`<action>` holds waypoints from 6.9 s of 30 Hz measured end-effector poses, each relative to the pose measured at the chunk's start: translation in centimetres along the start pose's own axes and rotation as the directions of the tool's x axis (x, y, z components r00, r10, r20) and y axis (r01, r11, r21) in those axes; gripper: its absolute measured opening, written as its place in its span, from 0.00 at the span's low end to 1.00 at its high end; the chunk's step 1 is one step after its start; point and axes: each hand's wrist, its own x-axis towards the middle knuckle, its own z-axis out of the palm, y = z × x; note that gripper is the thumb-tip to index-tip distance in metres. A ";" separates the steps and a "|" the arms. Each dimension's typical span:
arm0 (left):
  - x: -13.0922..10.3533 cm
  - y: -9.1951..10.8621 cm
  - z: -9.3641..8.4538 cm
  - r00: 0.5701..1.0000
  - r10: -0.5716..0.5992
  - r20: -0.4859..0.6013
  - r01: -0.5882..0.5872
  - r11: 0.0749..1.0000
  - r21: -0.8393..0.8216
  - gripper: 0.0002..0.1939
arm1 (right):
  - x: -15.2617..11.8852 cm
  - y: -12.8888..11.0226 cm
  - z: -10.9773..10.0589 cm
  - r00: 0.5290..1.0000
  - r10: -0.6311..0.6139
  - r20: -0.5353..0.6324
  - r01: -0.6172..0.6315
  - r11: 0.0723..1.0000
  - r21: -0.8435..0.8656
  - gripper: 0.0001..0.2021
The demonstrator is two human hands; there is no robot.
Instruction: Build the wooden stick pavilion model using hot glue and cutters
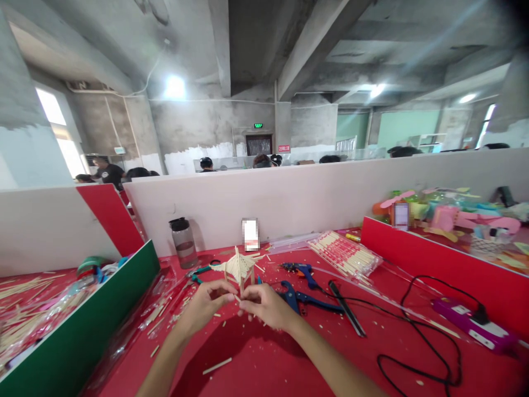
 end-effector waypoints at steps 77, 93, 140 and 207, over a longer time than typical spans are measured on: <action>1.5 -5.5 0.4 0.930 -0.130 -0.345 0.107 0.991 -0.083 0.34 | 0.4 1.0 -1.3 0.996 0.021 -0.091 -0.022 1.000 -0.012 0.17; 1.9 -5.6 0.6 0.936 -0.133 -0.325 0.163 0.985 0.064 0.15 | 0.4 2.2 -0.8 0.997 0.059 0.055 -0.059 0.998 0.001 0.13; 1.5 -2.7 1.7 0.937 -0.127 -0.327 0.193 0.965 0.179 0.06 | 0.3 2.2 -0.1 0.968 0.248 -0.028 -0.226 0.917 0.328 0.21; -0.6 1.0 3.0 0.996 -0.033 0.078 -0.005 0.894 0.449 0.19 | 0.6 3.2 1.3 0.920 0.380 -0.094 -0.148 0.560 0.815 0.22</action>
